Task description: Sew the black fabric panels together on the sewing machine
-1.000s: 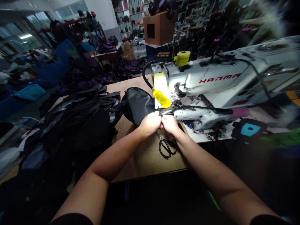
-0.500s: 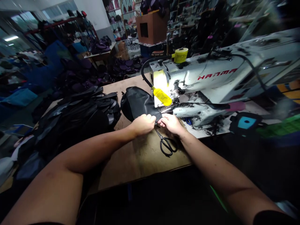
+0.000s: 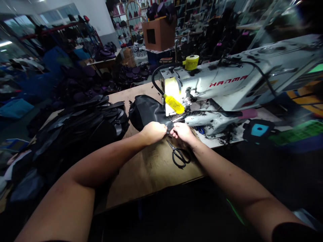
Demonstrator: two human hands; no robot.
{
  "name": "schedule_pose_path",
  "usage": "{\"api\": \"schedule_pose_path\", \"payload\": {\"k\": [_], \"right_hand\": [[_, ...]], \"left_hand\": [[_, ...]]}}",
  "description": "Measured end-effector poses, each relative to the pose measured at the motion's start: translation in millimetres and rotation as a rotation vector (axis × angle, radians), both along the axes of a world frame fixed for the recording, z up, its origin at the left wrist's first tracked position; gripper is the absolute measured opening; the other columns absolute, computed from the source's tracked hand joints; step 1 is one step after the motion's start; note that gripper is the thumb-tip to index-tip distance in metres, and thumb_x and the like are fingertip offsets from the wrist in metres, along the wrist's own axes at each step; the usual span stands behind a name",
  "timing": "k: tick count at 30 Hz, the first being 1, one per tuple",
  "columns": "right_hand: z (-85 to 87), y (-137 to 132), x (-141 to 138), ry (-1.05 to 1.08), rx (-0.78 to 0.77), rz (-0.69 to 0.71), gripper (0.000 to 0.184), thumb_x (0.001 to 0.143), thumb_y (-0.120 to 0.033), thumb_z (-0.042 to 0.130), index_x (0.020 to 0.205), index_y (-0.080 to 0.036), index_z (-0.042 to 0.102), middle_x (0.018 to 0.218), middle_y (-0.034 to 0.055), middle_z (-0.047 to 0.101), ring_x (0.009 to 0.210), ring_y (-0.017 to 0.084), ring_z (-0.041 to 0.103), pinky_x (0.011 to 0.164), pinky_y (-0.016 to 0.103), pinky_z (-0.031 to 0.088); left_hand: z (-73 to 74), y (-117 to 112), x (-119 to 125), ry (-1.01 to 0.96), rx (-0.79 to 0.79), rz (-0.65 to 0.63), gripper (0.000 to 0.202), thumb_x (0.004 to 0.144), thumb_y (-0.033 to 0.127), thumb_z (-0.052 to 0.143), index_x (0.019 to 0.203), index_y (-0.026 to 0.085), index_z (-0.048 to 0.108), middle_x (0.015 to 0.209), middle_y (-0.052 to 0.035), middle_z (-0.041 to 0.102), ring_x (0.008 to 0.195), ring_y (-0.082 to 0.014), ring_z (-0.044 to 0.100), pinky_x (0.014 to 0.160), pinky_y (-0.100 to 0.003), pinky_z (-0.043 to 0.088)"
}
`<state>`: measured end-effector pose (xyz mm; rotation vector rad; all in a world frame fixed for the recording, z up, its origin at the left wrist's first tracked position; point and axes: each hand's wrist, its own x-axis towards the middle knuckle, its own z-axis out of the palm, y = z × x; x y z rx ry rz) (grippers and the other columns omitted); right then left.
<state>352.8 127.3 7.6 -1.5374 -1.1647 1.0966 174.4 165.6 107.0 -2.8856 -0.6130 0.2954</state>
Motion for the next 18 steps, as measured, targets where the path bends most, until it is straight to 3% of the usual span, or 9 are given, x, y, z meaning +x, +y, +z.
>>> {"api": "schedule_pose_path", "payload": {"k": [4,7,12,16,18], "right_hand": [[14.3,2.7,-10.2,-0.108,-0.021,-0.036,0.04,0.095,-0.04,0.049,0.063,-0.019,0.062,0.06,0.0054,0.068,0.049,0.014,0.059,0.056,0.026,0.049],[18.6,1.8,-17.7,-0.177,-0.002,-0.06,0.038,0.091,-0.032,0.052,0.056,-0.02,0.058,0.055,0.0033,0.065,0.05,0.014,0.058,0.062,0.026,0.048],[15.4,-2.3,-26.1,-0.014,0.007,-0.165,0.032,0.088,-0.032,0.052,0.058,-0.021,0.054,0.053,0.0021,0.059,0.05,0.015,0.055,0.056,0.027,0.046],[13.0,-4.5,-26.6,0.027,0.032,-0.238,0.026,0.088,-0.035,0.053,0.066,-0.022,0.048,0.06,0.0037,0.06,0.053,0.016,0.055,0.052,0.028,0.045],[10.6,-2.1,-22.2,-0.004,0.07,-0.197,0.022,0.087,-0.033,0.054,0.069,-0.021,0.049,0.066,0.0074,0.064,0.06,0.019,0.058,0.056,0.03,0.047]], "left_hand": [[0.9,-3.6,1.4,0.017,0.003,0.008,0.03,0.1,0.013,0.04,0.104,0.009,0.069,0.095,-0.014,0.072,0.085,-0.0233,0.071,0.073,-0.031,0.05],[-0.6,-4.8,1.3,0.013,0.019,0.007,0.032,0.1,0.014,0.039,0.105,0.008,0.07,0.093,-0.0145,0.072,0.084,-0.0247,0.072,0.071,-0.032,0.051],[-4.5,-13.9,7.3,-0.065,-0.004,0.042,0.03,0.099,0.015,0.043,0.1,0.009,0.072,0.092,-0.015,0.073,0.084,-0.0258,0.072,0.074,-0.034,0.054],[-8.0,-32.3,25.4,-0.154,-0.037,0.148,0.027,0.096,0.01,0.047,0.1,0.006,0.073,0.097,-0.0175,0.073,0.091,-0.0268,0.072,0.083,-0.035,0.055],[-11.4,-40.3,37.2,-0.225,-0.095,0.224,0.026,0.095,0.009,0.049,0.102,0.003,0.073,0.099,-0.0184,0.074,0.094,-0.0274,0.072,0.086,-0.035,0.055]]}}
